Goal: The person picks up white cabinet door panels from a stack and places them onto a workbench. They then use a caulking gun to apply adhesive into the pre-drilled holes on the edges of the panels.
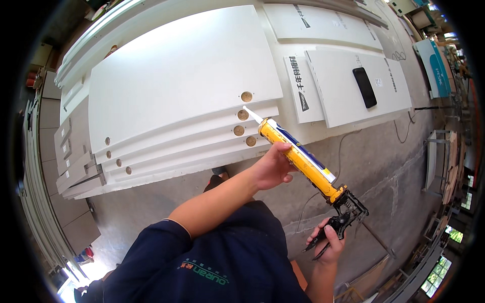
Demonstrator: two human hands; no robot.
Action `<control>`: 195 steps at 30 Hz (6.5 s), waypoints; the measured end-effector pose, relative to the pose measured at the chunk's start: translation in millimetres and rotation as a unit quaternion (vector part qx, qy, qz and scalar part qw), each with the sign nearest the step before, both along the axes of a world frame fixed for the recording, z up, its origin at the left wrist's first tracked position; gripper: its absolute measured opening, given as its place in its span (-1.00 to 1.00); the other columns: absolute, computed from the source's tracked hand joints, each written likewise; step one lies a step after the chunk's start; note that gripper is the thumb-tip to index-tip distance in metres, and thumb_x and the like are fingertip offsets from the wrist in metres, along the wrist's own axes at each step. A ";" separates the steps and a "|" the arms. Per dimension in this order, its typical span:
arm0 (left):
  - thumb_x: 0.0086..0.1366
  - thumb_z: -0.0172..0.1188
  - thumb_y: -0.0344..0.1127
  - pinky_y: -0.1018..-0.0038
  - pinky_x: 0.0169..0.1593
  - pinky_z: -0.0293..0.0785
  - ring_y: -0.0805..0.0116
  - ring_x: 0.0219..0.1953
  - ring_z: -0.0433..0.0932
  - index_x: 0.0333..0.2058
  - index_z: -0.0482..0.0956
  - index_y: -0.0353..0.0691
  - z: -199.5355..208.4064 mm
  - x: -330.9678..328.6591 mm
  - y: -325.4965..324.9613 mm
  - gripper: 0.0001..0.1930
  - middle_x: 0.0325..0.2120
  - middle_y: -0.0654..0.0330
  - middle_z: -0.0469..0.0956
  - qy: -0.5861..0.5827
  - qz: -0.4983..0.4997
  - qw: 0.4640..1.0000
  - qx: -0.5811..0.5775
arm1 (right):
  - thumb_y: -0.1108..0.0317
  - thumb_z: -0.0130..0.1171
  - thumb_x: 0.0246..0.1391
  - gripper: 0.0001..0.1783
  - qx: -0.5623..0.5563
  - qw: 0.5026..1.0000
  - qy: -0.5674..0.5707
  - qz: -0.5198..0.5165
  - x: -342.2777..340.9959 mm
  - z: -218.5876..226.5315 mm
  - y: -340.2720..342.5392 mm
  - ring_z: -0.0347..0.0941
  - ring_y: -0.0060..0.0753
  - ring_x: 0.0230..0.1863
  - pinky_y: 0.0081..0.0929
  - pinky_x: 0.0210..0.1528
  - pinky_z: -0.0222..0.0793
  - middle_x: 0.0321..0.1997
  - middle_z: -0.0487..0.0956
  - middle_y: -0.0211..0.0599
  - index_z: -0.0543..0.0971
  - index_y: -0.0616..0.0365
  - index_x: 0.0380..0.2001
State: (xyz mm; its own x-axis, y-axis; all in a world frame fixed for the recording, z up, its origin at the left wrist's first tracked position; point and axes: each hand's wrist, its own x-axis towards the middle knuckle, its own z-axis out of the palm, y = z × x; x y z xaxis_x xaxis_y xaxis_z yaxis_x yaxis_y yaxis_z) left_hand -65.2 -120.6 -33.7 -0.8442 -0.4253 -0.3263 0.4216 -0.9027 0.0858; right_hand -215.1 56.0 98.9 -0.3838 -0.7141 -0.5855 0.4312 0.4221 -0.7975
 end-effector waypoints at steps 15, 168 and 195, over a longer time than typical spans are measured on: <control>0.09 0.01 0.17 0.63 -0.56 0.17 0.46 -0.24 0.47 -0.24 0.44 -0.01 2.6 -9.6 -17.5 -0.57 -0.26 0.35 0.54 0.007 0.003 1.000 0.012 | 0.34 0.04 0.04 -0.82 0.014 0.996 0.084 0.000 24.9 20.7 -25.7 0.36 -0.37 -0.74 -0.46 -0.69 0.35 -0.66 0.44 -0.19 0.42 0.27 -0.43; 0.20 -0.07 0.14 0.64 -0.52 0.09 0.60 -0.34 0.36 -0.23 0.44 0.13 -352.0 -682.4 2.0 -0.68 -0.30 0.47 0.53 0.032 -0.868 0.495 0.001 | 0.34 0.02 -0.05 -0.74 -0.002 0.503 0.064 -0.862 -307.0 -368.5 -158.3 0.44 -0.15 -0.62 -0.29 -0.54 0.45 -0.58 0.45 -0.06 0.38 0.36 -0.36; 0.18 -0.04 0.12 0.64 -0.54 0.14 0.56 -0.32 0.41 -0.21 0.45 0.07 -355.6 -678.6 3.2 -0.65 -0.24 0.38 0.54 0.026 -0.873 0.486 0.012 | 0.34 0.02 0.00 -0.68 0.015 0.517 0.072 -0.853 -310.3 -355.6 -173.8 0.52 -0.08 -0.44 -0.26 -0.35 0.50 -0.45 0.51 0.02 0.39 0.39 -0.24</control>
